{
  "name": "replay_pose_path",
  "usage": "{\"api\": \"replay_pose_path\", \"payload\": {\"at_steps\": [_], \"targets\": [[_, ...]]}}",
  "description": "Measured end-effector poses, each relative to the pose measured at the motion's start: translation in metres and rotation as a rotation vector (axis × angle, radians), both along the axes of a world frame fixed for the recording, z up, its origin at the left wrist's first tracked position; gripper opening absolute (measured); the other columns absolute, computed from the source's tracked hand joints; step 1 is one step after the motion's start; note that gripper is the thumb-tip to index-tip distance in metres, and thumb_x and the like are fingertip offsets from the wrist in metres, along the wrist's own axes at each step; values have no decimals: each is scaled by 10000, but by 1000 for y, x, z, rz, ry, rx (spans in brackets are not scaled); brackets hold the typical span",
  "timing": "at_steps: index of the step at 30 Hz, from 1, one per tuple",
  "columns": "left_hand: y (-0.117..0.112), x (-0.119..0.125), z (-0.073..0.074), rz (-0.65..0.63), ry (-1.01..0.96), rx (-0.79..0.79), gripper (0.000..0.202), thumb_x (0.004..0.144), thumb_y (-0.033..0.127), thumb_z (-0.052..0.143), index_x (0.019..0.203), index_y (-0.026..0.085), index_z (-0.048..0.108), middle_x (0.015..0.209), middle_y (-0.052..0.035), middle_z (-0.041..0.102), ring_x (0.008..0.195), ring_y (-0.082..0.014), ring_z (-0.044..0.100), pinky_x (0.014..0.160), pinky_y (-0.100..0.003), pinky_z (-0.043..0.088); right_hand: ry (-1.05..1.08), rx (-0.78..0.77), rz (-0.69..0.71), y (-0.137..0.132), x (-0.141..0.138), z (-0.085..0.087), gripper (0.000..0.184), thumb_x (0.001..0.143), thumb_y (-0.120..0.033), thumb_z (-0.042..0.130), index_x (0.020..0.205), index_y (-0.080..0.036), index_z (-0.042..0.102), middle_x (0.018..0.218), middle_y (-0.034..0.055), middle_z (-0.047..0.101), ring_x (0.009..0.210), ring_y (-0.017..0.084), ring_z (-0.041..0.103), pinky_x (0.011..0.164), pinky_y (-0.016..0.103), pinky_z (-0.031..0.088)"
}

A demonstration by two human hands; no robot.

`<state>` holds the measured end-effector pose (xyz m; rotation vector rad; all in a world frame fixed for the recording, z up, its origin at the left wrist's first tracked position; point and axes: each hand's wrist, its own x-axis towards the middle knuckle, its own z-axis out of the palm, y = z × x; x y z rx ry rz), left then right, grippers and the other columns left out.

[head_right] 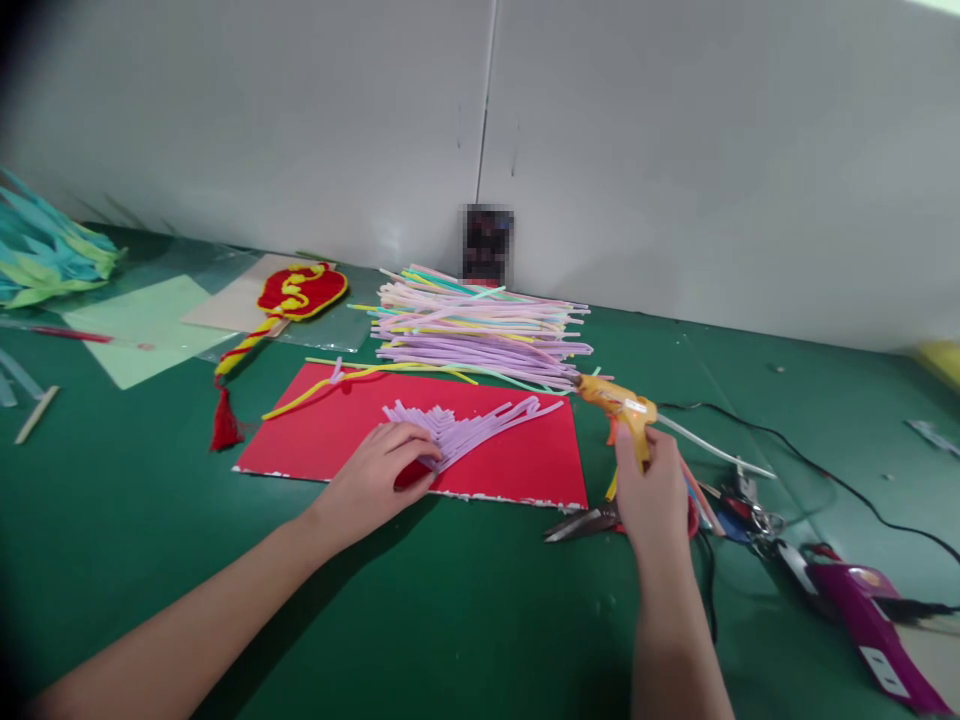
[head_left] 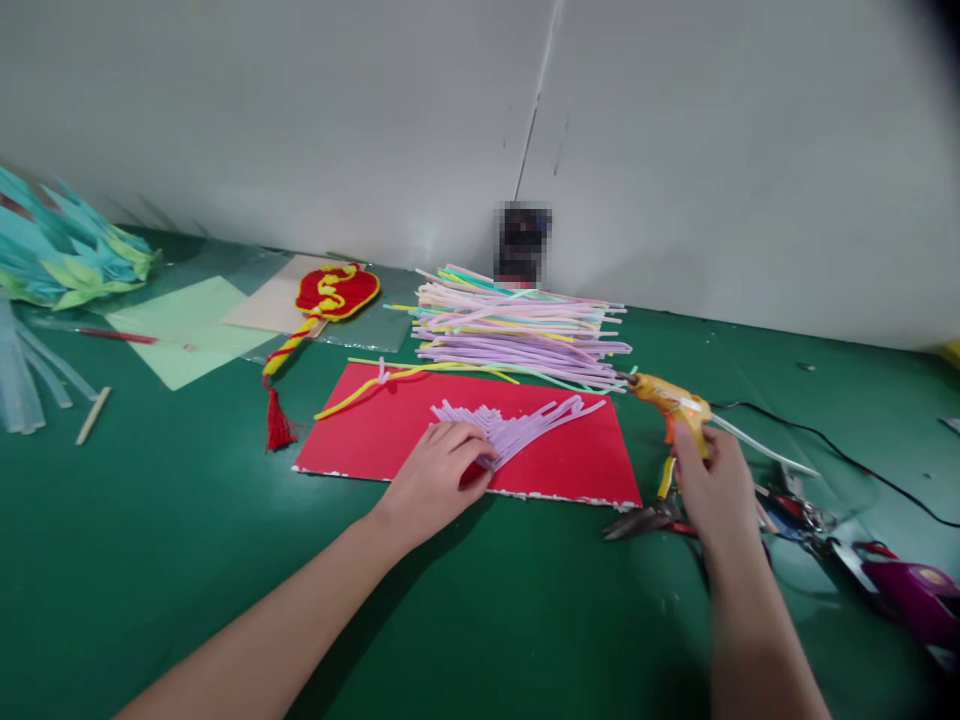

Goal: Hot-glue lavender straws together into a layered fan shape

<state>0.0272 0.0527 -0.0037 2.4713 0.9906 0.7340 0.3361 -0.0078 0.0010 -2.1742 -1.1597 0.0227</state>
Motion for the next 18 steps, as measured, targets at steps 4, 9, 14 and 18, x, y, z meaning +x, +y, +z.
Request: {"api": "replay_pose_path", "payload": {"at_steps": [4, 9, 14, 18], "targets": [[-1, 0, 0, 0, -8, -17, 156, 803, 159, 578, 952, 204, 586, 1009, -47, 610, 979, -215, 553, 861, -402, 440, 83, -131, 48, -1, -37, 9, 590, 648, -653, 586, 982, -169, 540, 808, 73, 629, 698, 228, 592, 588, 314, 437], [-1, 0, 0, 14, 2, -22, 152, 803, 168, 586, 952, 199, 583, 1008, -47, 611, 979, -216, 554, 851, -396, 441, -65, -225, 257, -3, -63, 8, 485, 702, -570, 574, 1020, -208, 519, 929, 85, 654, 773, 243, 627, 597, 310, 458], [0, 1, -1, 15, 1, -7, 147, 806, 166, 587, 951, 189, 584, 1000, -45, 611, 971, -211, 556, 846, -392, 439, -212, -161, 354, -5, -68, 3, 402, 752, -493, 569, 1034, -213, 510, 1016, 89, 650, 876, 252, 628, 630, 308, 473], [0, 1, 0, 15, -2, 5, 147, 808, 170, 584, 952, 197, 589, 997, -45, 612, 973, -213, 562, 841, -390, 442, -283, -113, 395, -5, -70, 1, 375, 764, -474, 572, 1021, -207, 515, 990, 96, 640, 879, 255, 623, 642, 317, 479]]}}
